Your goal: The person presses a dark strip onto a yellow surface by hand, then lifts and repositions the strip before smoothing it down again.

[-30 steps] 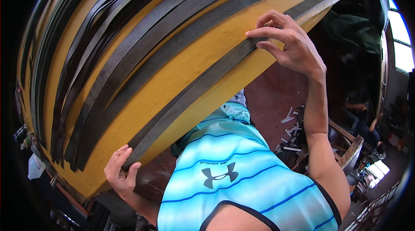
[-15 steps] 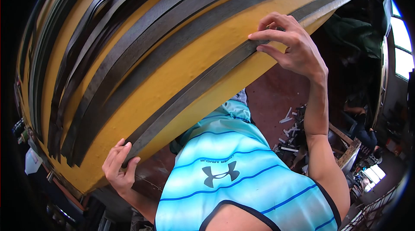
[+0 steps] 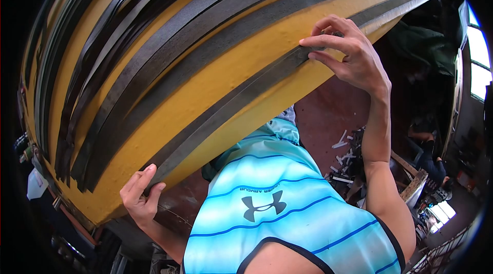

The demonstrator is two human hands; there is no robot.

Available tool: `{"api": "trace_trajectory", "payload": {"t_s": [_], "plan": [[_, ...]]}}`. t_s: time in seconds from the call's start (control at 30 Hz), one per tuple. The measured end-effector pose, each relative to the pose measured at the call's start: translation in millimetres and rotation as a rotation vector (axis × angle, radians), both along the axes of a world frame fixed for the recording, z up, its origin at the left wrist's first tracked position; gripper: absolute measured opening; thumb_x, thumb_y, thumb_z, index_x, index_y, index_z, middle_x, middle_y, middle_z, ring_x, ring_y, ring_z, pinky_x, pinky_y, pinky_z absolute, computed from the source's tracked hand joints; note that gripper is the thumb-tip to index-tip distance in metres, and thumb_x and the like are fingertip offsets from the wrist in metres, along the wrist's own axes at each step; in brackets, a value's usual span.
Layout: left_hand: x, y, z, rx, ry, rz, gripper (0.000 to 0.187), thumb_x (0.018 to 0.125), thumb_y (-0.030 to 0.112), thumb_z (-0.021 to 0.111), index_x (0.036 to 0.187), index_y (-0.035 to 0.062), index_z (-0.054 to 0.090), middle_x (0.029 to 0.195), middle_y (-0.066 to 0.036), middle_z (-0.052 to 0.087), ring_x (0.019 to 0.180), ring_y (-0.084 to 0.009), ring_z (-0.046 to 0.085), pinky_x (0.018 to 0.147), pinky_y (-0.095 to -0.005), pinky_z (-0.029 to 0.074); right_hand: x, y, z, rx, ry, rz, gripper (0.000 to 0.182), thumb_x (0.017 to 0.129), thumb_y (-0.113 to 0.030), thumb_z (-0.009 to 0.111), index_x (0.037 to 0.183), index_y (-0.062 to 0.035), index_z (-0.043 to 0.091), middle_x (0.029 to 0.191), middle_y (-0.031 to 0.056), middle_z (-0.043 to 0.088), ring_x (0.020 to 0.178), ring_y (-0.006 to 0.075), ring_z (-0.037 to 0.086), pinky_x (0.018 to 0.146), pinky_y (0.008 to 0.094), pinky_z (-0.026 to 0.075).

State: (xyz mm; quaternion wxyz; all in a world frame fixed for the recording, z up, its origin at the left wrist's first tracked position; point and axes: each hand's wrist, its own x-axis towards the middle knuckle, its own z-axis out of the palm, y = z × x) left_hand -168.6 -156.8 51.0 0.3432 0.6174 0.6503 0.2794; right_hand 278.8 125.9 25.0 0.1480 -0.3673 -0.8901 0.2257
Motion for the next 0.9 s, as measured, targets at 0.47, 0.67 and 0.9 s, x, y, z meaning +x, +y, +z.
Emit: {"api": "trace_trajectory", "payload": {"t_s": [0.47,0.67,0.9], "plan": [[3,9,-4,0.022,0.0,-0.002,0.058,0.07,-0.012,0.084,0.127,-0.0063,0.075,0.087,-0.016,0.072,0.071,-0.0208,0.065,0.07,-0.0292,0.052,-6,6,-4,0.063,-0.003,0.071,0.032,0.084,-0.015,0.088,0.115,-0.018,0.083,0.111,0.0044,0.068,0.102,0.025,0.065,0.096,0.0408,0.051],[3,13,-5,0.048,0.026,-0.044,0.049,0.081,-0.009,0.079,0.13,-0.0063,0.073,0.084,-0.016,0.071,0.072,-0.02,0.068,0.068,-0.0291,0.052,-8,8,-4,0.047,-0.008,0.067,0.03,0.084,-0.016,0.088,0.113,-0.0172,0.083,0.108,0.0045,0.068,0.101,0.0247,0.065,0.095,0.0406,0.051],[5,14,-2,0.022,0.047,0.003,0.056,0.068,-0.011,0.084,0.124,-0.0064,0.076,0.082,-0.016,0.068,0.068,-0.0213,0.063,0.07,-0.0294,0.052,-11,8,-1,0.039,-0.015,0.062,0.026,0.085,-0.016,0.087,0.111,-0.0165,0.083,0.107,0.0046,0.068,0.098,0.0249,0.066,0.094,0.0404,0.053]]}}
